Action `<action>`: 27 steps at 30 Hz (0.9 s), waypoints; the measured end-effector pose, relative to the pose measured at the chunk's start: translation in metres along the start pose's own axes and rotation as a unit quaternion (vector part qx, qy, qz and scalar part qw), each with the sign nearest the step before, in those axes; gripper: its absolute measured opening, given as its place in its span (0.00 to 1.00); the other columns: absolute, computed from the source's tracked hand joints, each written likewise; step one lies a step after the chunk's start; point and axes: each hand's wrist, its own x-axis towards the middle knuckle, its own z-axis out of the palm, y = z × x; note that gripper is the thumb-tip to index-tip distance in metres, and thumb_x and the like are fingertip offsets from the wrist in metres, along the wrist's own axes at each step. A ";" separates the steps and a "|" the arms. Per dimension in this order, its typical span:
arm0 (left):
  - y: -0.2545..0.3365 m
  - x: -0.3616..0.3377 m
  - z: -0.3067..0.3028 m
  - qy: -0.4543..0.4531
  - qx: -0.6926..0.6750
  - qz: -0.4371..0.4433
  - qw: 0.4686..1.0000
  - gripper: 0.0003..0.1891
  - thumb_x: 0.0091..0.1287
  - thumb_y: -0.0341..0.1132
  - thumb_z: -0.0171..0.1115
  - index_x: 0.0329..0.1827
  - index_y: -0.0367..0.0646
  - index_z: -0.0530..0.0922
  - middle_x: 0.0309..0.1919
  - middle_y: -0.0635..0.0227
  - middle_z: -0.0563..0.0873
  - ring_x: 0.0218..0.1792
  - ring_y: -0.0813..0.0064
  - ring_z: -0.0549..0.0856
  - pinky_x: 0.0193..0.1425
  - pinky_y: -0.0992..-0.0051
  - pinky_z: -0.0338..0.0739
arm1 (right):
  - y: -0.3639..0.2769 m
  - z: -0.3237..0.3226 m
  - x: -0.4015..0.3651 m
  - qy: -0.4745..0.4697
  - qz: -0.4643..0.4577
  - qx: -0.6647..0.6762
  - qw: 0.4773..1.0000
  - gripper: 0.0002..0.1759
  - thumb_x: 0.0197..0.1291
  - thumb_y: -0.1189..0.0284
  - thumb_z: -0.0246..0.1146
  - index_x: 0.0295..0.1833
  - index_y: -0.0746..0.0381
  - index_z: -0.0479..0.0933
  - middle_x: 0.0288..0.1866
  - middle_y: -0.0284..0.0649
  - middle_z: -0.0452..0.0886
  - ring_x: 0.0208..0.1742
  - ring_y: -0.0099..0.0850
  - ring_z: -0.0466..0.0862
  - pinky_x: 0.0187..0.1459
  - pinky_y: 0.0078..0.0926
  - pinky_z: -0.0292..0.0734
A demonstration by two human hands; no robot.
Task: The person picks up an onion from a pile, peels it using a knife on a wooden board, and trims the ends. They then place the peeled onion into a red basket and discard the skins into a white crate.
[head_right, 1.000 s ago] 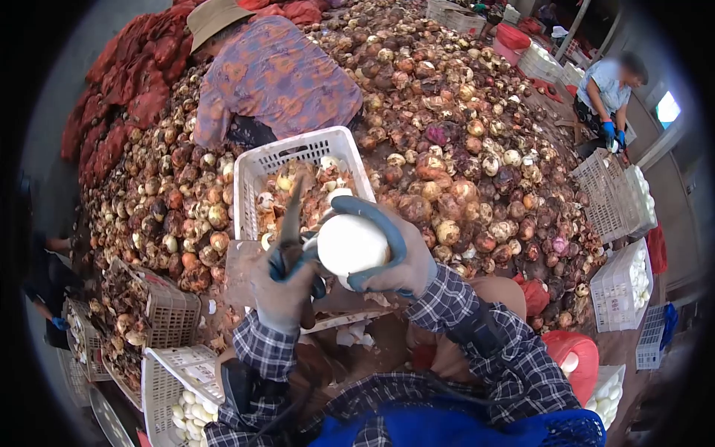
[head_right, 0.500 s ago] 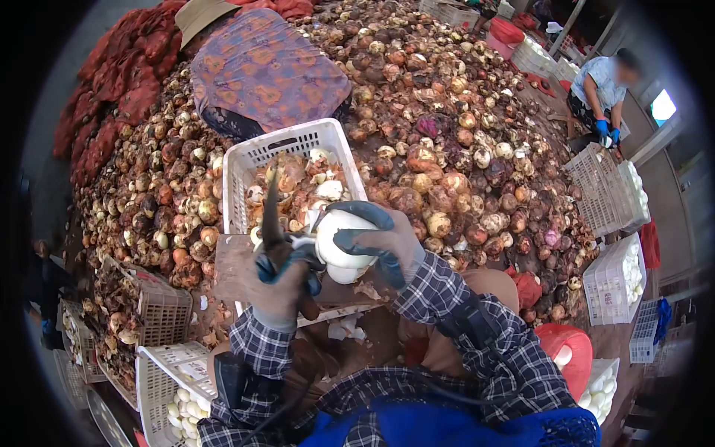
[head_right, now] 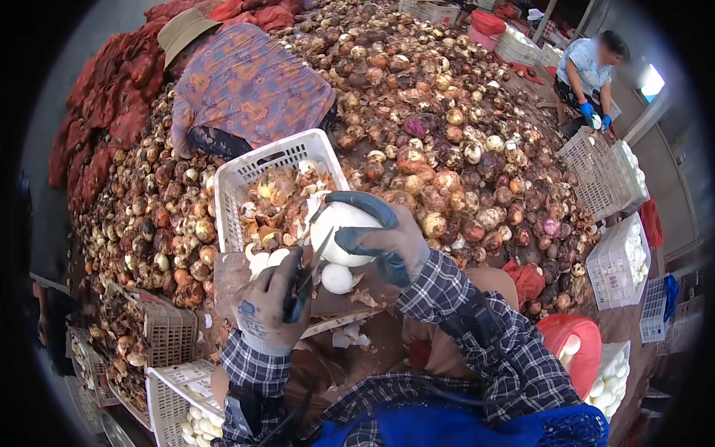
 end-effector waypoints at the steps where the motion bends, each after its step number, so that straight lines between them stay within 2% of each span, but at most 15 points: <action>1: 0.000 0.000 0.000 -0.007 0.002 0.001 1.000 0.30 0.51 0.33 0.69 0.62 0.45 0.76 0.34 0.59 0.85 0.33 0.61 0.87 0.36 0.66 0.83 | 0.002 -0.003 0.001 -0.004 0.001 0.000 1.000 0.35 0.51 0.71 0.63 0.67 0.72 0.67 0.58 0.46 0.79 0.58 0.34 0.81 0.61 0.31 0.76; 4: 0.000 0.000 -0.001 -0.020 0.023 0.001 1.000 0.31 0.50 0.34 0.68 0.62 0.45 0.76 0.35 0.59 0.85 0.33 0.60 0.87 0.36 0.66 0.83 | -0.001 0.003 -0.002 0.036 0.036 0.082 0.995 0.34 0.52 0.72 0.61 0.67 0.72 0.67 0.59 0.46 0.79 0.57 0.32 0.81 0.60 0.30 0.77; 7: -0.001 -0.002 -0.002 -0.031 0.069 -0.014 0.997 0.34 0.48 0.34 0.69 0.64 0.44 0.74 0.36 0.60 0.85 0.33 0.61 0.87 0.36 0.65 0.82 | -0.010 0.009 -0.003 0.015 0.048 0.166 0.985 0.33 0.50 0.80 0.59 0.66 0.70 0.69 0.55 0.41 0.80 0.52 0.26 0.82 0.58 0.24 0.76; 10: -0.001 -0.004 -0.003 -0.055 0.116 -0.033 0.991 0.36 0.48 0.34 0.68 0.66 0.44 0.72 0.37 0.60 0.85 0.33 0.62 0.87 0.37 0.64 0.82 | 0.000 0.004 -0.001 0.022 0.048 0.164 0.985 0.31 0.51 0.81 0.61 0.65 0.71 0.70 0.55 0.42 0.81 0.52 0.27 0.82 0.58 0.24 0.77; 13: 0.001 -0.006 0.000 -0.072 0.163 -0.049 0.983 0.36 0.50 0.34 0.68 0.67 0.45 0.71 0.38 0.60 0.84 0.34 0.62 0.86 0.37 0.63 0.82 | -0.004 0.007 0.000 0.045 0.037 0.115 0.992 0.29 0.51 0.82 0.62 0.63 0.70 0.72 0.53 0.42 0.81 0.51 0.27 0.83 0.56 0.23 0.78; 15: 0.002 -0.007 0.002 -0.078 0.184 -0.070 0.977 0.35 0.52 0.34 0.68 0.67 0.45 0.71 0.38 0.60 0.84 0.34 0.61 0.86 0.37 0.63 0.82 | -0.007 0.008 0.000 0.053 0.033 0.065 0.996 0.30 0.50 0.79 0.66 0.62 0.69 0.73 0.52 0.43 0.82 0.51 0.28 0.83 0.56 0.23 0.78; 16: 0.003 -0.006 0.002 -0.083 0.145 -0.090 0.982 0.33 0.54 0.34 0.67 0.67 0.45 0.71 0.39 0.58 0.84 0.35 0.60 0.87 0.37 0.64 0.82 | -0.008 0.009 0.000 0.057 0.030 0.040 0.997 0.30 0.49 0.78 0.67 0.62 0.69 0.73 0.52 0.43 0.82 0.50 0.28 0.83 0.56 0.24 0.78; 18: 0.005 -0.004 0.000 -0.094 0.066 -0.131 0.985 0.29 0.58 0.34 0.66 0.65 0.43 0.72 0.40 0.56 0.85 0.36 0.58 0.87 0.37 0.65 0.82 | -0.009 0.013 0.000 0.046 -0.017 -0.130 0.990 0.33 0.46 0.76 0.71 0.62 0.67 0.73 0.51 0.43 0.82 0.50 0.29 0.83 0.56 0.25 0.77; 19: 0.007 -0.003 -0.002 -0.094 -0.038 -0.190 0.977 0.22 0.65 0.30 0.62 0.62 0.39 0.73 0.42 0.56 0.85 0.36 0.65 0.87 0.38 0.72 0.82 | -0.010 0.015 0.001 0.040 -0.041 -0.215 0.975 0.35 0.45 0.74 0.73 0.62 0.67 0.73 0.51 0.43 0.82 0.50 0.30 0.83 0.57 0.25 0.77; 22: -0.022 -0.007 0.016 0.020 -0.189 -0.209 0.959 0.19 0.61 0.32 0.65 0.57 0.40 0.78 0.32 0.56 0.86 0.29 0.61 0.87 0.32 0.65 0.81 | 0.006 0.016 -0.003 0.021 -0.138 -0.303 0.943 0.40 0.39 0.70 0.78 0.62 0.66 0.73 0.50 0.42 0.83 0.50 0.31 0.83 0.57 0.26 0.76; 23: -0.023 -0.007 0.017 0.044 -0.223 -0.225 0.947 0.16 0.63 0.33 0.65 0.53 0.39 0.79 0.32 0.57 0.87 0.28 0.62 0.87 0.31 0.66 0.80 | 0.003 0.015 -0.003 0.019 -0.124 -0.318 0.940 0.37 0.44 0.71 0.75 0.63 0.68 0.73 0.51 0.43 0.83 0.52 0.31 0.83 0.57 0.26 0.76; 24: -0.023 -0.007 0.017 0.050 -0.234 -0.215 0.947 0.17 0.63 0.33 0.65 0.54 0.39 0.79 0.32 0.56 0.87 0.29 0.62 0.87 0.31 0.66 0.80 | 0.001 0.016 -0.002 0.031 -0.073 -0.189 0.979 0.36 0.46 0.71 0.74 0.63 0.69 0.72 0.52 0.43 0.82 0.52 0.30 0.83 0.57 0.26 0.77; 26: -0.017 -0.004 0.016 0.064 -0.259 -0.191 0.945 0.17 0.63 0.32 0.64 0.55 0.39 0.79 0.33 0.55 0.87 0.29 0.62 0.87 0.31 0.67 0.80 | -0.001 0.017 -0.001 0.051 0.031 0.075 0.995 0.33 0.51 0.72 0.71 0.63 0.71 0.72 0.53 0.44 0.82 0.52 0.30 0.83 0.57 0.26 0.77; 27: -0.011 -0.004 0.008 0.048 -0.131 -0.121 0.983 0.22 0.61 0.32 0.65 0.60 0.40 0.76 0.34 0.53 0.86 0.31 0.63 0.88 0.33 0.67 0.82 | 0.001 0.016 0.000 0.056 0.022 0.131 0.990 0.27 0.57 0.75 0.65 0.62 0.73 0.71 0.54 0.45 0.82 0.52 0.29 0.84 0.58 0.27 0.78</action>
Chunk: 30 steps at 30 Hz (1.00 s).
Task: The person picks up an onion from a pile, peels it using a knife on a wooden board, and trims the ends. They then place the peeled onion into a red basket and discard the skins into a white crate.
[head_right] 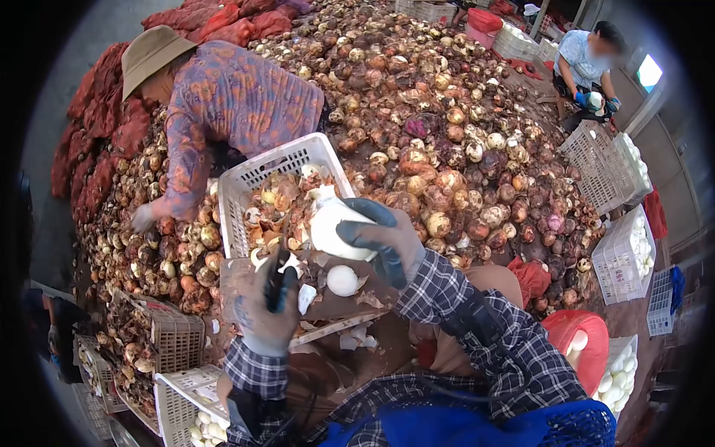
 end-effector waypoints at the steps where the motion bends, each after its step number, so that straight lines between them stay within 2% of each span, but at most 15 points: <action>1: 0.004 -0.004 0.000 -0.022 -0.010 0.021 0.999 0.23 0.64 0.28 0.63 0.63 0.39 0.74 0.43 0.53 0.86 0.37 0.62 0.88 0.41 0.69 0.82 | 0.003 -0.005 0.001 -0.008 -0.011 -0.003 1.000 0.27 0.59 0.74 0.63 0.64 0.72 0.70 0.57 0.46 0.80 0.55 0.33 0.82 0.61 0.31 0.76; 3: 0.011 -0.009 0.008 -0.031 0.033 0.062 0.997 0.29 0.58 0.30 0.66 0.65 0.41 0.72 0.40 0.53 0.85 0.37 0.57 0.87 0.41 0.65 0.83 | 0.008 -0.014 0.005 -0.025 -0.032 -0.011 0.999 0.27 0.64 0.71 0.58 0.67 0.70 0.66 0.61 0.48 0.78 0.61 0.39 0.80 0.67 0.39 0.73; 4: 0.014 -0.011 0.011 -0.036 0.054 0.081 0.995 0.32 0.55 0.31 0.67 0.66 0.42 0.71 0.39 0.53 0.85 0.37 0.54 0.87 0.42 0.63 0.84 | 0.002 -0.006 0.001 -0.015 -0.019 -0.061 0.998 0.28 0.66 0.70 0.58 0.69 0.69 0.64 0.64 0.50 0.75 0.63 0.41 0.78 0.68 0.44 0.72; 9: 0.019 -0.012 0.019 -0.028 0.114 0.056 0.992 0.32 0.57 0.33 0.67 0.67 0.41 0.70 0.41 0.50 0.84 0.35 0.54 0.87 0.39 0.61 0.83 | 0.026 -0.017 0.001 -0.011 -0.061 -0.090 0.994 0.32 0.66 0.67 0.59 0.71 0.69 0.60 0.68 0.52 0.70 0.66 0.45 0.75 0.68 0.47 0.72; 11: 0.020 -0.013 0.019 -0.029 0.116 0.037 0.992 0.32 0.57 0.33 0.67 0.67 0.40 0.70 0.42 0.50 0.84 0.35 0.53 0.87 0.39 0.61 0.83 | 0.024 -0.014 0.001 0.004 -0.051 -0.003 0.999 0.33 0.60 0.70 0.62 0.70 0.69 0.62 0.65 0.49 0.73 0.63 0.40 0.76 0.65 0.40 0.73; 13: 0.021 -0.013 0.021 -0.026 0.123 0.013 0.992 0.31 0.57 0.32 0.67 0.66 0.39 0.70 0.41 0.49 0.84 0.35 0.52 0.87 0.39 0.60 0.83 | 0.016 -0.005 -0.004 0.013 -0.023 0.163 0.986 0.33 0.51 0.78 0.66 0.66 0.69 0.68 0.57 0.41 0.79 0.55 0.30 0.81 0.59 0.26 0.76; 16: 0.020 -0.013 0.024 -0.027 0.080 -0.005 0.996 0.30 0.58 0.30 0.66 0.65 0.38 0.70 0.42 0.48 0.84 0.36 0.50 0.86 0.40 0.59 0.82 | 0.012 0.004 -0.005 0.060 -0.080 0.026 0.995 0.36 0.47 0.80 0.64 0.67 0.69 0.68 0.56 0.41 0.79 0.55 0.28 0.80 0.58 0.26 0.75; 19: 0.020 -0.014 0.025 -0.039 0.029 -0.026 0.998 0.29 0.58 0.27 0.65 0.65 0.38 0.70 0.41 0.47 0.84 0.38 0.48 0.86 0.41 0.59 0.82 | 0.007 0.006 -0.008 0.064 -0.111 -0.086 0.988 0.38 0.45 0.79 0.65 0.67 0.70 0.67 0.56 0.42 0.79 0.55 0.28 0.80 0.58 0.25 0.74; 22: 0.021 -0.012 0.023 -0.048 0.038 -0.044 0.997 0.28 0.58 0.27 0.65 0.64 0.38 0.71 0.40 0.47 0.84 0.38 0.48 0.86 0.43 0.59 0.81 | 0.003 0.011 -0.011 0.066 -0.123 -0.113 0.984 0.40 0.42 0.78 0.68 0.67 0.70 0.68 0.56 0.41 0.79 0.55 0.28 0.79 0.59 0.26 0.73; 25: 0.022 -0.011 0.014 -0.040 0.059 -0.033 0.997 0.26 0.59 0.27 0.65 0.63 0.38 0.72 0.38 0.48 0.85 0.38 0.49 0.86 0.42 0.61 0.81 | 0.001 0.001 -0.006 0.048 -0.170 -0.269 0.947 0.43 0.38 0.76 0.71 0.66 0.69 0.69 0.55 0.41 0.80 0.55 0.28 0.79 0.59 0.26 0.72; 28: 0.020 -0.008 0.003 -0.052 -0.006 -0.012 0.999 0.25 0.60 0.26 0.64 0.62 0.39 0.73 0.39 0.49 0.85 0.37 0.51 0.86 0.41 0.63 0.81 | -0.011 0.000 -0.004 0.003 -0.116 -0.198 0.973 0.44 0.36 0.73 0.73 0.66 0.68 0.70 0.55 0.42 0.80 0.56 0.28 0.79 0.60 0.26 0.72; 29: 0.019 -0.007 0.000 -0.058 -0.041 -0.007 0.997 0.25 0.60 0.26 0.64 0.62 0.39 0.74 0.40 0.50 0.85 0.37 0.52 0.86 0.41 0.63 0.81 | -0.012 -0.001 -0.004 -0.009 -0.122 -0.240 0.963 0.45 0.36 0.72 0.73 0.66 0.68 0.70 0.55 0.42 0.80 0.56 0.28 0.79 0.60 0.26 0.72; 30: 0.018 -0.004 -0.003 -0.040 0.019 -0.040 0.998 0.23 0.60 0.25 0.64 0.61 0.39 0.75 0.39 0.52 0.85 0.37 0.55 0.86 0.40 0.65 0.81 | -0.014 -0.003 -0.003 -0.022 -0.128 -0.283 0.950 0.45 0.36 0.72 0.73 0.66 0.68 0.70 0.55 0.42 0.80 0.56 0.28 0.79 0.60 0.26 0.72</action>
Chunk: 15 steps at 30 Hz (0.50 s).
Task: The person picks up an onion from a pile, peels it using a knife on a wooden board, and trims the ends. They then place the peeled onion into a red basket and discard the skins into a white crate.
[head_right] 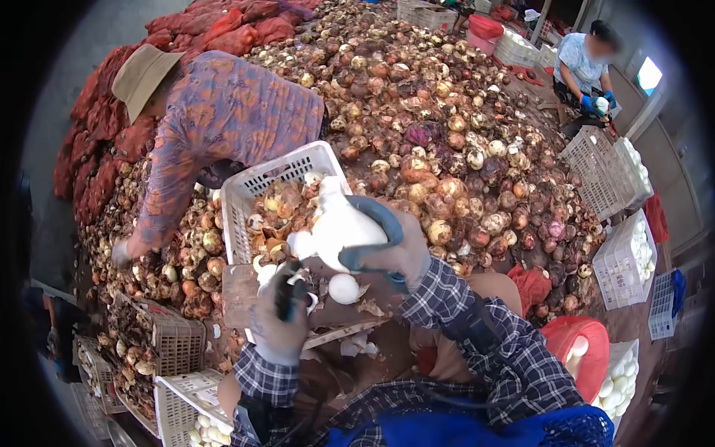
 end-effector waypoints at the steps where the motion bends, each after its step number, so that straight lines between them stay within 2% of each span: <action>1: -0.002 0.004 -0.003 0.020 0.057 -0.035 0.998 0.22 0.60 0.24 0.64 0.60 0.39 0.76 0.38 0.54 0.85 0.36 0.59 0.86 0.39 0.66 0.81 | 0.000 -0.002 0.000 -0.017 -0.010 -0.043 0.999 0.45 0.35 0.72 0.74 0.67 0.68 0.70 0.55 0.42 0.80 0.56 0.28 0.79 0.61 0.26 0.72; 2: -0.004 0.007 -0.005 0.040 0.115 -0.071 0.990 0.21 0.60 0.23 0.63 0.59 0.39 0.77 0.38 0.56 0.85 0.36 0.63 0.87 0.39 0.67 0.81 | -0.004 -0.004 0.000 -0.041 -0.078 -0.119 0.989 0.44 0.37 0.73 0.73 0.66 0.69 0.70 0.54 0.42 0.81 0.55 0.28 0.80 0.60 0.25 0.72; 3: -0.008 0.008 -0.006 0.088 0.092 -0.030 0.991 0.20 0.60 0.23 0.64 0.57 0.40 0.78 0.36 0.56 0.85 0.34 0.64 0.87 0.38 0.67 0.81 | 0.002 -0.004 0.001 -0.043 -0.032 -0.058 0.997 0.43 0.38 0.73 0.73 0.66 0.69 0.70 0.54 0.42 0.81 0.55 0.27 0.80 0.60 0.25 0.72; 5: -0.016 0.008 -0.009 0.026 0.019 0.039 0.999 0.24 0.57 0.25 0.65 0.60 0.41 0.77 0.36 0.55 0.85 0.34 0.61 0.86 0.38 0.64 0.81 | 0.011 -0.003 0.002 -0.040 0.062 0.065 0.995 0.42 0.40 0.73 0.73 0.66 0.69 0.70 0.53 0.42 0.81 0.54 0.27 0.80 0.59 0.25 0.72; 6: -0.013 0.006 -0.010 -0.002 0.052 0.065 0.997 0.26 0.56 0.25 0.66 0.61 0.42 0.76 0.36 0.55 0.85 0.34 0.60 0.86 0.38 0.64 0.81 | 0.007 -0.003 0.001 -0.029 0.087 0.072 0.993 0.40 0.43 0.74 0.72 0.66 0.70 0.70 0.53 0.42 0.82 0.54 0.26 0.80 0.59 0.24 0.73; 8: -0.013 0.000 -0.009 -0.040 0.101 0.116 0.987 0.32 0.52 0.28 0.68 0.65 0.43 0.73 0.34 0.58 0.84 0.33 0.60 0.86 0.38 0.64 0.82 | 0.014 -0.005 0.001 -0.032 0.094 0.117 0.988 0.38 0.44 0.75 0.72 0.66 0.70 0.70 0.53 0.41 0.82 0.55 0.26 0.80 0.59 0.24 0.73; 12: -0.011 0.000 -0.010 -0.035 0.142 0.160 0.976 0.38 0.45 0.31 0.70 0.66 0.44 0.73 0.31 0.64 0.81 0.28 0.63 0.84 0.34 0.65 0.80 | 0.014 -0.006 0.000 -0.043 0.099 0.139 0.984 0.36 0.46 0.76 0.70 0.65 0.70 0.71 0.53 0.41 0.82 0.54 0.25 0.80 0.59 0.24 0.73; 15: -0.012 -0.002 -0.009 -0.016 0.193 0.157 0.968 0.38 0.45 0.32 0.69 0.67 0.43 0.72 0.31 0.64 0.81 0.29 0.64 0.84 0.33 0.66 0.80 | 0.023 -0.010 0.001 -0.046 0.093 0.111 0.988 0.33 0.48 0.74 0.68 0.63 0.70 0.72 0.52 0.41 0.82 0.52 0.26 0.81 0.58 0.24 0.74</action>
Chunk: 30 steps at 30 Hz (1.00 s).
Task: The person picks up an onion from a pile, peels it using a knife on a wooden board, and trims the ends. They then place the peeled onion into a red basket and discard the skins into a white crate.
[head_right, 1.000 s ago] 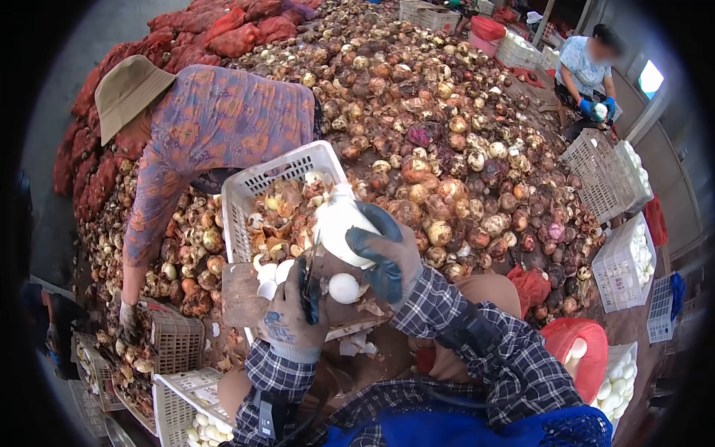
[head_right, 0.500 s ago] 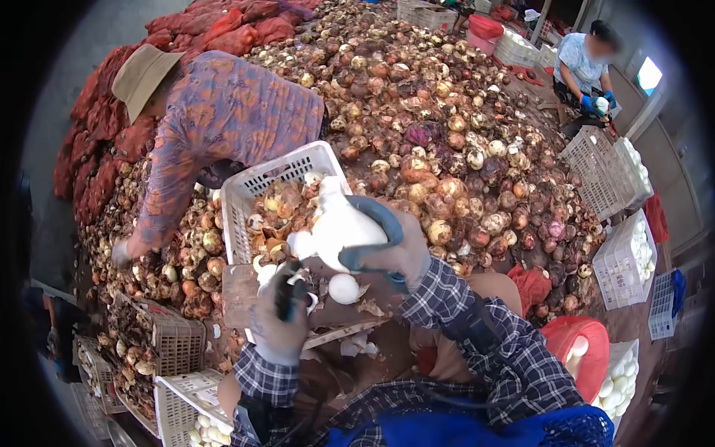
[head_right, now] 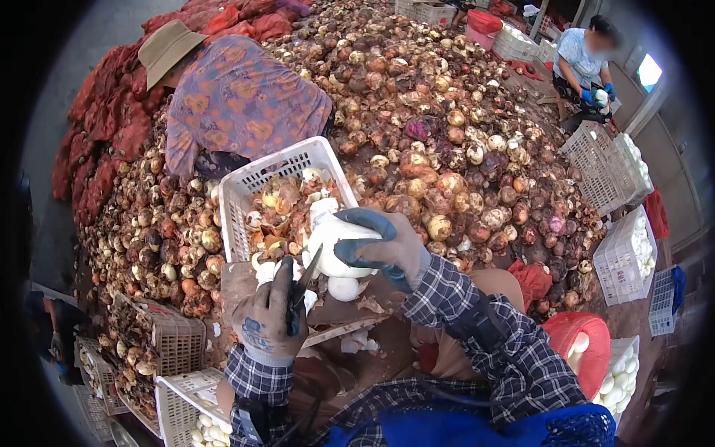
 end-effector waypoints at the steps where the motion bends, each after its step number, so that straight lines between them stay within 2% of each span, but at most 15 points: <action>1: 0.000 -0.001 0.001 0.003 0.001 0.005 1.000 0.38 0.46 0.32 0.69 0.67 0.43 0.72 0.31 0.64 0.81 0.28 0.64 0.84 0.33 0.66 0.80 | -0.002 0.002 0.000 0.003 0.011 0.023 1.000 0.33 0.49 0.74 0.67 0.63 0.71 0.72 0.52 0.41 0.82 0.52 0.26 0.81 0.58 0.24 0.75; 3: -0.002 -0.002 0.001 0.008 0.005 0.014 1.000 0.39 0.46 0.32 0.69 0.67 0.43 0.71 0.30 0.64 0.81 0.28 0.65 0.84 0.33 0.66 0.79 | -0.007 0.007 -0.001 0.008 0.034 0.070 0.997 0.31 0.50 0.73 0.65 0.62 0.72 0.73 0.51 0.41 0.82 0.52 0.26 0.82 0.57 0.24 0.75; 9: 0.003 -0.002 0.000 -0.018 0.017 -0.045 0.999 0.37 0.49 0.32 0.68 0.68 0.45 0.71 0.34 0.60 0.83 0.31 0.61 0.86 0.34 0.65 0.81 | 0.002 0.000 -0.001 -0.007 0.035 0.113 0.993 0.31 0.51 0.72 0.65 0.62 0.72 0.73 0.51 0.41 0.83 0.50 0.26 0.82 0.57 0.24 0.76; 12: 0.006 0.000 0.002 -0.042 -0.074 -0.099 0.991 0.32 0.53 0.30 0.67 0.65 0.45 0.73 0.36 0.54 0.84 0.33 0.58 0.87 0.36 0.66 0.82 | -0.002 0.005 -0.001 0.008 0.016 0.066 0.998 0.32 0.50 0.71 0.68 0.62 0.71 0.73 0.50 0.40 0.83 0.50 0.26 0.82 0.56 0.24 0.75; 15: 0.002 -0.004 0.016 -0.023 -0.209 -0.148 0.966 0.25 0.57 0.26 0.65 0.61 0.39 0.74 0.34 0.55 0.85 0.32 0.61 0.87 0.38 0.69 0.82 | -0.019 0.019 -0.005 0.017 -0.033 -0.106 0.994 0.34 0.48 0.71 0.71 0.62 0.70 0.73 0.51 0.41 0.83 0.51 0.26 0.82 0.56 0.24 0.75; 16: 0.002 -0.004 0.017 -0.043 -0.326 -0.211 0.921 0.25 0.56 0.26 0.64 0.60 0.37 0.74 0.36 0.55 0.86 0.33 0.62 0.88 0.40 0.69 0.82 | -0.018 0.019 -0.005 0.016 -0.037 -0.116 0.992 0.34 0.48 0.71 0.72 0.62 0.70 0.73 0.51 0.41 0.83 0.51 0.26 0.82 0.56 0.24 0.75; 18: 0.001 -0.002 0.019 -0.078 -0.538 -0.318 0.777 0.24 0.55 0.24 0.64 0.58 0.35 0.74 0.39 0.56 0.87 0.36 0.63 0.89 0.43 0.69 0.83 | -0.018 0.020 -0.004 0.018 -0.049 -0.135 0.990 0.35 0.47 0.71 0.74 0.62 0.69 0.73 0.51 0.41 0.83 0.51 0.25 0.82 0.56 0.24 0.76; 19: -0.001 -0.003 0.018 -0.059 -0.513 -0.286 0.807 0.26 0.55 0.21 0.64 0.60 0.34 0.74 0.41 0.58 0.86 0.40 0.69 0.88 0.43 0.73 0.82 | -0.013 0.017 -0.003 0.021 -0.019 -0.100 0.995 0.34 0.46 0.71 0.74 0.61 0.69 0.74 0.50 0.41 0.84 0.50 0.25 0.82 0.55 0.24 0.76; 22: -0.003 -0.003 0.020 0.045 -0.463 -0.150 0.872 0.27 0.56 0.22 0.65 0.62 0.34 0.73 0.44 0.55 0.85 0.44 0.67 0.87 0.46 0.73 0.82 | -0.002 0.009 0.003 0.006 0.056 -0.033 0.998 0.32 0.46 0.71 0.74 0.60 0.69 0.76 0.49 0.40 0.84 0.49 0.25 0.82 0.54 0.24 0.76; 23: 0.004 0.001 0.017 0.073 -0.544 -0.175 0.817 0.30 0.54 0.25 0.67 0.64 0.36 0.73 0.46 0.52 0.84 0.46 0.63 0.87 0.49 0.70 0.82 | -0.003 0.011 0.003 -0.012 0.071 -0.035 0.997 0.31 0.46 0.72 0.74 0.59 0.68 0.76 0.49 0.39 0.84 0.48 0.25 0.83 0.54 0.24 0.76; 26: 0.005 0.013 -0.001 0.031 -0.351 -0.108 0.930 0.31 0.53 0.26 0.68 0.64 0.38 0.73 0.45 0.51 0.84 0.46 0.59 0.87 0.49 0.68 0.82 | -0.008 0.016 0.001 -0.045 0.084 -0.105 0.990 0.30 0.45 0.71 0.74 0.57 0.67 0.78 0.49 0.40 0.85 0.48 0.25 0.83 0.52 0.24 0.77; 27: 0.002 0.009 0.009 0.061 -0.376 -0.087 0.921 0.31 0.53 0.28 0.70 0.63 0.41 0.74 0.42 0.53 0.85 0.42 0.61 0.87 0.45 0.67 0.82 | -0.004 0.013 0.002 -0.052 0.083 -0.129 0.987 0.31 0.45 0.70 0.74 0.57 0.67 0.78 0.48 0.40 0.85 0.48 0.25 0.83 0.52 0.24 0.77; 30: 0.001 0.012 0.003 0.028 -0.254 -0.057 0.965 0.29 0.52 0.29 0.72 0.61 0.42 0.76 0.41 0.55 0.85 0.39 0.64 0.88 0.40 0.67 0.82 | -0.001 0.011 0.002 -0.058 0.074 -0.185 0.978 0.32 0.43 0.70 0.76 0.57 0.68 0.78 0.48 0.40 0.85 0.48 0.25 0.83 0.52 0.24 0.77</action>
